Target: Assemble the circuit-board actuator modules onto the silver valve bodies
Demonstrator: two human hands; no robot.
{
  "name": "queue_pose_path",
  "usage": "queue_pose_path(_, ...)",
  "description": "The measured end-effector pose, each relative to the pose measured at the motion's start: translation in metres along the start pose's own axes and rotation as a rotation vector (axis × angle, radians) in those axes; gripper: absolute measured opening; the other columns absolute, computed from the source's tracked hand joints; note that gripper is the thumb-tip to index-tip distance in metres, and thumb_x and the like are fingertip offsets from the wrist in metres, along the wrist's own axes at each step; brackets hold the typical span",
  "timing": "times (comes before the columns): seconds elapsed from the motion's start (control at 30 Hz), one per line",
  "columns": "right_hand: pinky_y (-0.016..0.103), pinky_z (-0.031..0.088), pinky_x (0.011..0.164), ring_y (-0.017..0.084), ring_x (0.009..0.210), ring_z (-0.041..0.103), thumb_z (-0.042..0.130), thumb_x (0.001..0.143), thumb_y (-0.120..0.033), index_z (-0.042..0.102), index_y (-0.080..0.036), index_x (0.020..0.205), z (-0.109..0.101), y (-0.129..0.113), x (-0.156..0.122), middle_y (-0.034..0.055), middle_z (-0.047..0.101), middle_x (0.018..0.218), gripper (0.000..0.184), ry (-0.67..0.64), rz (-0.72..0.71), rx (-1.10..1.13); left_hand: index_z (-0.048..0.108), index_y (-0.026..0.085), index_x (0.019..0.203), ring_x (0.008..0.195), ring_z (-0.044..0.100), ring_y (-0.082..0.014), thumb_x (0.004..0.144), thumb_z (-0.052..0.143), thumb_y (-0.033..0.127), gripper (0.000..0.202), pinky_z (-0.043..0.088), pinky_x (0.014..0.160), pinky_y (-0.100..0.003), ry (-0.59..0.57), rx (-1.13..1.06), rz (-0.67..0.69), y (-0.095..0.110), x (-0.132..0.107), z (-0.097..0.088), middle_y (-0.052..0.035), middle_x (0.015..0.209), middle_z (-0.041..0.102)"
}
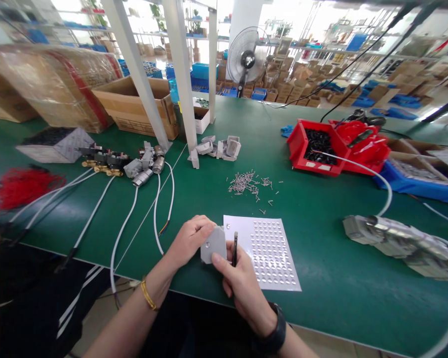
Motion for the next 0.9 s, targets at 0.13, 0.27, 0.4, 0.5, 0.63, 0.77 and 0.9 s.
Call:
queue_pose_path(0.13,0.013,0.02,0.027,0.001,0.035,0.025,0.074,0.069,-0.056,0.051,-0.014,0.096,-0.001,0.007,-0.001,-0.0045,0.046,0.069,0.054,0.001,0.061,0.059,0.066,0.015,0.079,0.078,0.051,-0.0182,0.094,0.033,0.047,0.048,0.038,0.073,-0.029,-0.11,0.064,-0.003,0.004,0.015,0.003,-0.0035,0.078,0.059)
queue_pose_path(0.27,0.012,0.021,0.027,0.0,0.035,0.025,0.075,0.068,-0.054,0.051,-0.014,0.096,0.003,0.013,-0.003,-0.0044,0.047,0.07,0.055,0.006,0.06,0.091,0.064,0.014,0.08,0.078,0.052,-0.0175,0.094,0.034,0.045,0.045,0.039,0.073,-0.028,-0.171,0.09,0.005,0.006,0.018,0.002,-0.0035,0.08,0.059)
queue_pose_path(0.4,0.014,0.023,0.029,0.002,0.037,0.031,0.072,0.073,-0.05,0.053,-0.014,0.103,-0.005,0.002,-0.003,0.0013,0.055,0.081,0.051,-0.013,-0.001,0.022,0.062,0.016,0.081,0.08,0.053,-0.0193,0.092,0.037,0.049,0.043,0.039,0.074,-0.031,-0.121,0.218,0.12,0.021,0.011,0.001,-0.0038,0.082,0.06)
queue_pose_path(0.5,0.021,0.047,0.048,0.015,0.063,0.056,0.073,0.075,-0.036,0.057,-0.016,0.105,-0.028,-0.034,0.005,0.0054,0.06,0.091,0.039,-0.039,-0.356,-0.357,0.059,0.017,0.095,0.094,0.053,-0.0228,0.086,0.05,0.052,0.037,0.037,0.084,-0.037,0.001,0.4,0.37,0.042,0.004,0.004,-0.0063,0.097,0.062)
queue_pose_path(0.63,0.035,0.052,0.077,0.025,0.098,0.057,0.047,0.087,-0.013,0.053,-0.015,0.121,-0.059,-0.071,0.018,0.0141,0.054,0.12,0.035,-0.058,-0.979,-1.14,0.057,0.015,0.097,0.108,0.052,-0.0238,0.089,0.052,0.024,0.012,0.034,0.092,-0.04,0.149,0.779,0.715,0.053,0.006,0.026,-0.0092,0.109,0.062)
queue_pose_path(0.77,0.028,0.054,0.061,0.02,0.078,0.061,0.037,0.092,-0.008,0.05,-0.009,0.125,-0.081,-0.058,0.033,0.0192,0.054,0.121,0.035,-0.077,-1.13,-1.683,0.058,0.014,0.087,0.108,0.053,-0.0214,0.094,0.037,0.014,0.022,0.034,0.092,-0.039,0.181,1.053,0.898,0.038,0.015,0.058,-0.0082,0.107,0.063)
queue_pose_path(0.9,0.027,0.054,0.058,0.019,0.075,0.063,0.038,0.095,-0.011,0.047,-0.009,0.128,-0.099,-0.045,0.024,0.0183,0.053,0.126,0.035,-0.145,-1.135,-1.729,0.06,0.015,0.086,0.11,0.051,-0.0207,0.096,0.033,0.013,0.029,0.034,0.091,-0.037,0.208,1.07,0.986,0.02,0.009,0.07,-0.0067,0.111,0.062)
Point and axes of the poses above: each hand's wrist, its own x-axis towards the middle knuckle, its own z-axis out of the palm, y = z × x, the point moved 4 cm from there along x, towards the middle knuckle
